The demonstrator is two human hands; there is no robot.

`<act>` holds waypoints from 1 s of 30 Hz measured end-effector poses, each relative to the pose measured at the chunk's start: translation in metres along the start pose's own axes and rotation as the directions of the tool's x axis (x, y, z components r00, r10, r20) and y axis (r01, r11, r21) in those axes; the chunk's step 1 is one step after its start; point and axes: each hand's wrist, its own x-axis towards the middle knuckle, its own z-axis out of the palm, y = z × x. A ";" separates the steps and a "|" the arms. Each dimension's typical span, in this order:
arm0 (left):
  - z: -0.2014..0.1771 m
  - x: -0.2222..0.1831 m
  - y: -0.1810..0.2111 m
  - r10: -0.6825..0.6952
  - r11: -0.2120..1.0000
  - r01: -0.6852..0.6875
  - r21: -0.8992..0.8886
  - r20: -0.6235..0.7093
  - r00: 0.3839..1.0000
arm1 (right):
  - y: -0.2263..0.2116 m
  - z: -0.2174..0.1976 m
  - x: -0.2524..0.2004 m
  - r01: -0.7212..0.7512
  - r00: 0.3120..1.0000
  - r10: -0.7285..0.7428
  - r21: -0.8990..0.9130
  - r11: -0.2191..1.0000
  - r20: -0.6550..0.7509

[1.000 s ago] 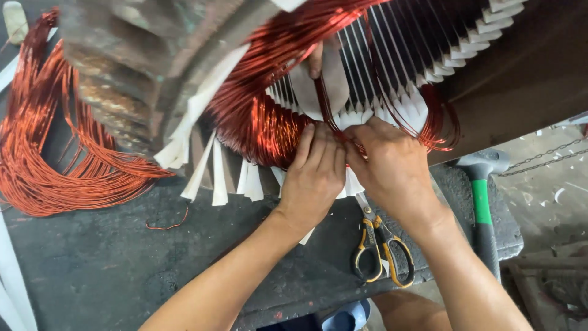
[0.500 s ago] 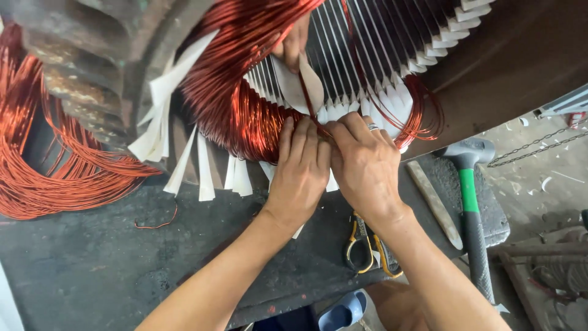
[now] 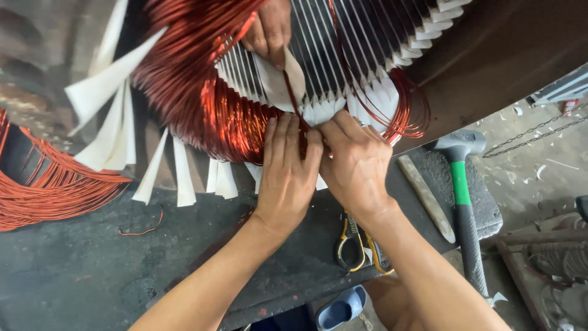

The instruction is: Repairing an electric motor by manually inserting copper wire coils into stator slots and securing them with insulation strips and a mallet.

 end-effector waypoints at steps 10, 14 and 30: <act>0.006 -0.001 0.001 -0.010 0.999 0.011 -0.033 0.014 1.000 | -0.010 -0.002 0.008 -0.093 0.995 0.091 0.062 0.994 0.038; 0.008 -0.004 0.001 0.001 0.998 -0.001 -0.059 -0.001 1.000 | -0.005 -0.006 0.004 -0.018 0.999 0.015 0.059 0.998 0.052; 0.008 -0.004 0.007 0.010 0.998 -0.014 -0.062 -0.059 0.998 | 0.007 -0.023 -0.004 0.173 0.979 -0.168 -0.037 0.984 0.117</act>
